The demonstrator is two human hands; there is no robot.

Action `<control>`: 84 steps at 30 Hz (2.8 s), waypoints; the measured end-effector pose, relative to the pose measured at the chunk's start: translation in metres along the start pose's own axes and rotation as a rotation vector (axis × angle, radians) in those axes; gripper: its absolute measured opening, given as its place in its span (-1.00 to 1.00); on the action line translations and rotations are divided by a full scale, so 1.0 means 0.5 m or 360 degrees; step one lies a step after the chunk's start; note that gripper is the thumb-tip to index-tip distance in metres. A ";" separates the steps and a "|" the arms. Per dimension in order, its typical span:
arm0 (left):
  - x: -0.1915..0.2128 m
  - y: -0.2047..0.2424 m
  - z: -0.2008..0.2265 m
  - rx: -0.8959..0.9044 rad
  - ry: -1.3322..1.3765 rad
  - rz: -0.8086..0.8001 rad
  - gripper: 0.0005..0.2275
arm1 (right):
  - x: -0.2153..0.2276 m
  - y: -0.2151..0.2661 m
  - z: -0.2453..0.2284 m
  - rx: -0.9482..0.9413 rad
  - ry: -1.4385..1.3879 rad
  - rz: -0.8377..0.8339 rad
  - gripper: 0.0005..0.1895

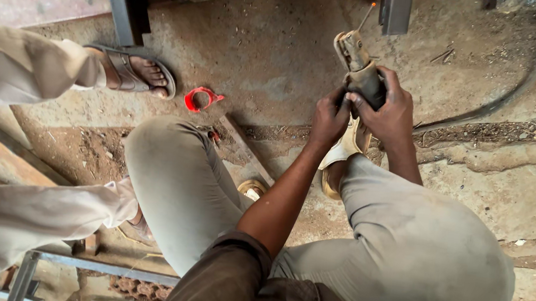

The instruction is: The person welds a metal frame using a handheld welding torch, producing sparks and smoke. The person repositions the frame and continues welding different joints.

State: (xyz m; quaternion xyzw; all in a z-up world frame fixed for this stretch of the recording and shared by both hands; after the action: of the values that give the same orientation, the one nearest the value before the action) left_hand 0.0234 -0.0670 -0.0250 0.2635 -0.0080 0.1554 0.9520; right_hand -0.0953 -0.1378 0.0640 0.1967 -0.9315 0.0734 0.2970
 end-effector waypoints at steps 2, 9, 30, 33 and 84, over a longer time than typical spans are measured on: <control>0.006 0.003 0.009 -0.0108 -0.0029 0.0076 -0.76 | 0.002 0.002 -0.010 0.0070 -0.0004 0.0014 -0.37; 0.027 -0.016 0.013 -0.0098 -0.0062 0.0118 -0.73 | -0.018 -0.007 -0.018 0.0105 0.0145 0.0043 -0.33; -0.033 -0.060 0.010 0.0043 0.0148 -0.0325 -0.26 | -0.013 -0.042 0.069 0.0184 -0.0057 0.0285 -0.28; -0.032 -0.064 0.008 0.0068 0.0100 -0.0332 -0.26 | -0.010 -0.048 0.057 0.0160 -0.0027 0.0287 -0.28; -0.051 -0.074 0.002 -0.0003 0.0341 -0.0442 -0.44 | 0.007 -0.051 0.062 0.0250 0.0215 0.0296 -0.41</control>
State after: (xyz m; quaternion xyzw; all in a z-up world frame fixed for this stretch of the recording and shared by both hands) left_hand 0.0100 -0.1051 -0.0451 0.2431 0.1299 0.0495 0.9600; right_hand -0.1037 -0.1699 0.0410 0.1266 -0.9150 0.1863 0.3347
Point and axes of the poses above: each hand's wrist, its own y-axis away from the middle knuckle, its own x-axis out of the back of the hand, z = x × y, the point moved 8 cm from there along -y, towards the middle knuckle, and after that the axes turned 11 degrees about x, right-handed, at the moved point
